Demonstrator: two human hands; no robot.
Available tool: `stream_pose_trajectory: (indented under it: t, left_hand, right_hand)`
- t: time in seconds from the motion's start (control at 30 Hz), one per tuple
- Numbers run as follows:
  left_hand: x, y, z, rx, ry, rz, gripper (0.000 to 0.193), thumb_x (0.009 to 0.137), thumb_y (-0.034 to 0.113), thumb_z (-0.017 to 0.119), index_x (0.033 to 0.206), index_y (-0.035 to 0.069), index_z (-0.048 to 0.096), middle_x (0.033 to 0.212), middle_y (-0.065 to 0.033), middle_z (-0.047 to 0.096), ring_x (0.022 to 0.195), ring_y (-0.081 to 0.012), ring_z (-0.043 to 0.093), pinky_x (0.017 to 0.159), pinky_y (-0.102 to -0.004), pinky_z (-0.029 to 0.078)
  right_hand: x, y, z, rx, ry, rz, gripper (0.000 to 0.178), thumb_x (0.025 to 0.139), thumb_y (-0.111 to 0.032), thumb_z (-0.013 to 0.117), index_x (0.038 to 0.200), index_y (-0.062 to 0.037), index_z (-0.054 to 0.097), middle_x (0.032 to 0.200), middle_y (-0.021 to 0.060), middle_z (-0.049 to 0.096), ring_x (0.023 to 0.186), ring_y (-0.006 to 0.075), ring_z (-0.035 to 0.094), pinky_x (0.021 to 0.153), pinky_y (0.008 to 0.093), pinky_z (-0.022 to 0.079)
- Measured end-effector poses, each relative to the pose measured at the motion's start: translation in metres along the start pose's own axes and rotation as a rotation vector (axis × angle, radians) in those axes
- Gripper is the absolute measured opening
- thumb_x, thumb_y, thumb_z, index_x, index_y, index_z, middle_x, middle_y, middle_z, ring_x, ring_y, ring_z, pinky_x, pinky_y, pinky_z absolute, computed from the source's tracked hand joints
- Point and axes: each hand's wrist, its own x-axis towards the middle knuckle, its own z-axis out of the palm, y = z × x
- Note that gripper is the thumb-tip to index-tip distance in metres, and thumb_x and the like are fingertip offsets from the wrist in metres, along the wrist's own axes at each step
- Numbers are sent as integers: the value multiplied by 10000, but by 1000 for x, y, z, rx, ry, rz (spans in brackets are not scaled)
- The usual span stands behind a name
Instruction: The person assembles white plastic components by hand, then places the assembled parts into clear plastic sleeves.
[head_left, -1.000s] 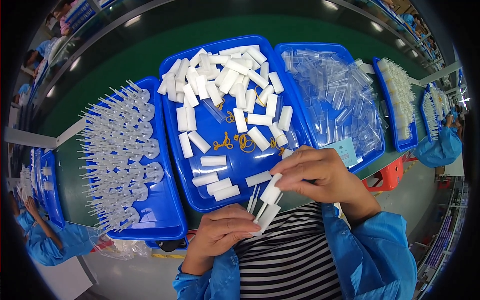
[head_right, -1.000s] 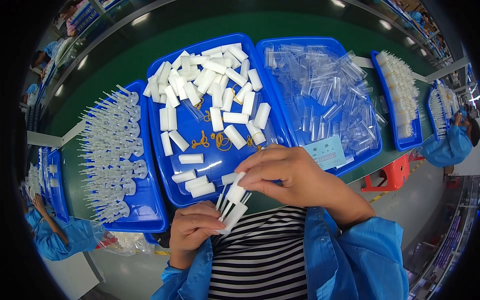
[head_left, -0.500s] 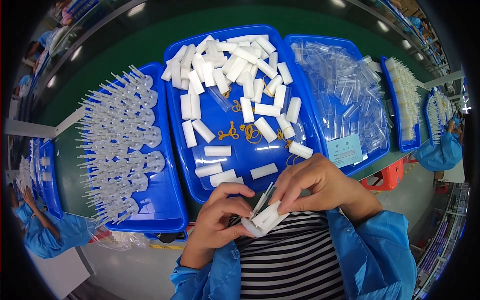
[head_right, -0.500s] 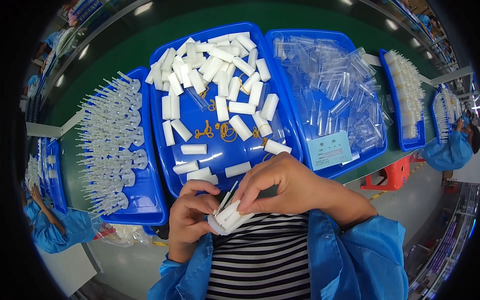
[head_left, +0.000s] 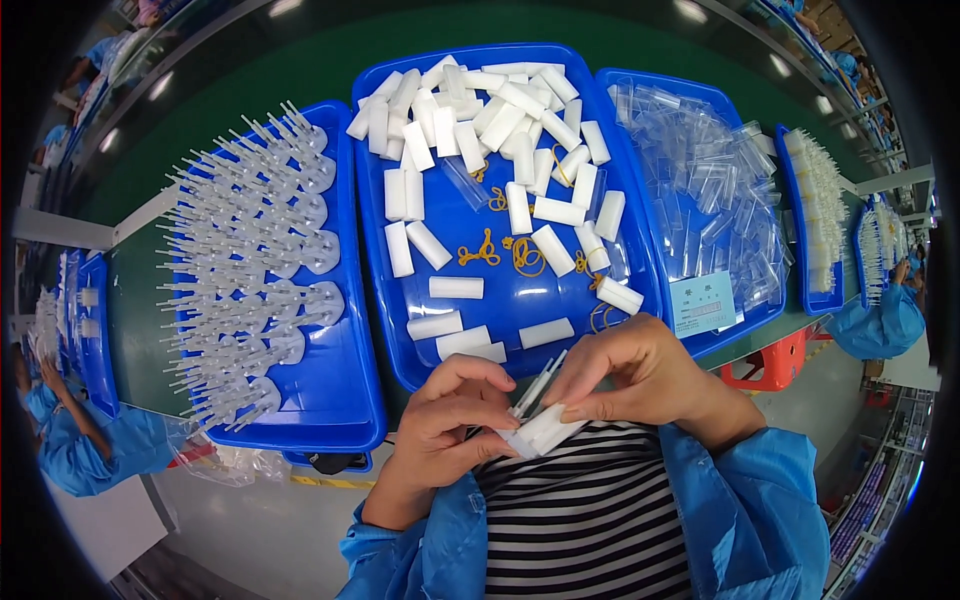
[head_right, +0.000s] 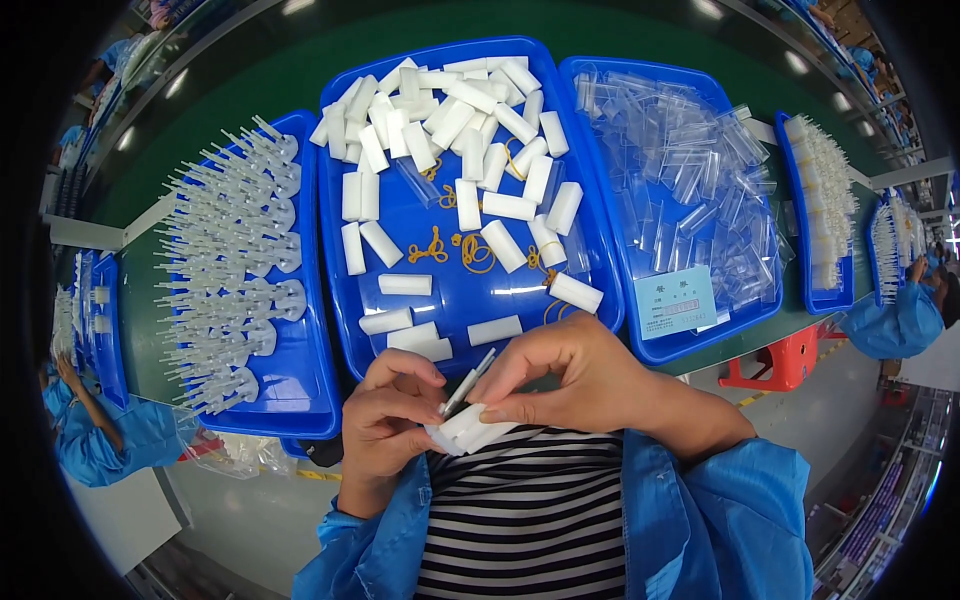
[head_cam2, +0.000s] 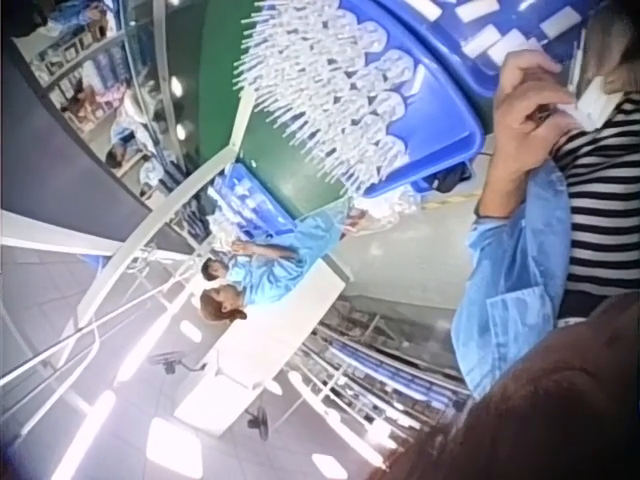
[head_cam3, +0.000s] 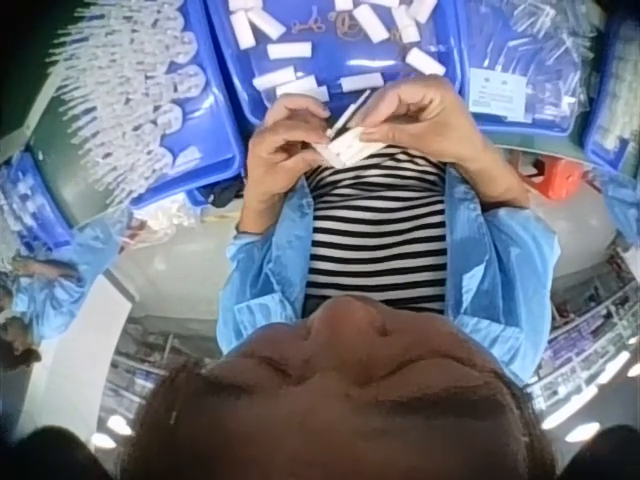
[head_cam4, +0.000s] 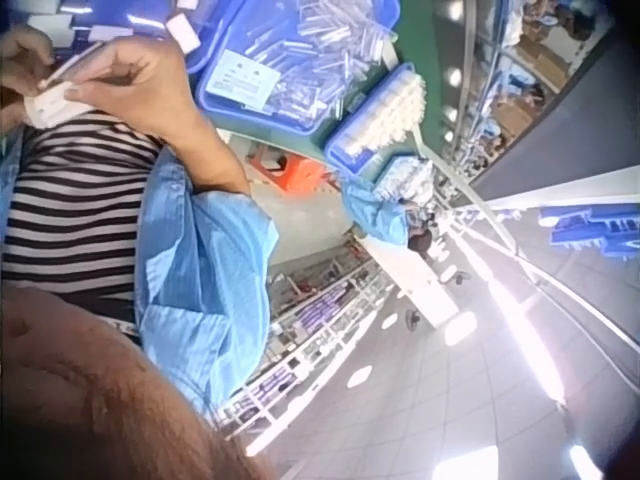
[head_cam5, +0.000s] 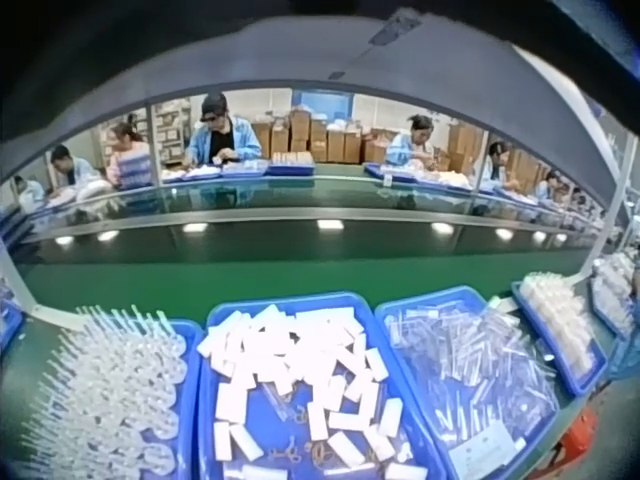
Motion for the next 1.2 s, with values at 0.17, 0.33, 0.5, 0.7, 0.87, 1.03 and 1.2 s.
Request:
stream_pose_trajectory:
  t: [0.17,0.33,0.5,0.7,0.87,1.03,1.2]
  left_hand:
    - [-11,0,-3,-9,-79,-37,182,690,63,742,856,28,673,1036,-148,543,780,-165,579,682,-266,471]
    - [-20,3,-6,-53,-150,-98,179,681,47,732,851,43,674,971,-145,586,797,-204,582,675,-271,469]
    - [-21,3,-10,33,-79,15,197,679,112,731,852,35,676,830,-120,629,787,-263,575,674,-344,452]
    - [-18,4,-7,158,-20,87,208,693,141,723,869,39,678,818,-93,645,778,-257,552,705,-360,430]
    - [-17,3,-5,175,17,115,214,700,153,718,884,49,682,820,-71,650,776,-233,532,737,-349,411]
    - [-15,3,-2,139,22,64,205,692,142,723,874,54,688,807,-68,654,774,-229,534,745,-349,410]
    - [-10,4,0,161,-12,68,218,688,135,724,887,55,689,801,-69,655,772,-227,534,739,-347,414]
  right_hand:
    - [-9,11,12,20,15,-70,88,711,28,718,758,-13,656,830,134,674,808,200,651,732,297,487]
    - [-4,8,6,-183,-35,-229,141,738,-36,709,873,-23,668,918,101,665,847,169,645,725,249,505]
    - [19,2,-12,-1098,195,-400,191,684,-85,711,868,-55,667,865,74,633,757,243,623,652,310,501]
    - [32,9,-11,-1393,144,-331,232,639,-45,679,866,-66,637,840,63,571,821,239,549,709,336,461]
    - [29,6,-15,-1335,182,-390,242,640,-9,661,874,-60,626,849,72,559,871,249,531,761,341,446]
    - [19,-5,-10,-1045,247,-438,210,692,27,606,885,-54,590,911,77,597,861,270,597,732,352,486]
    - [11,-7,-14,-877,191,-328,234,690,33,647,901,-59,604,999,113,628,891,276,628,737,332,511]
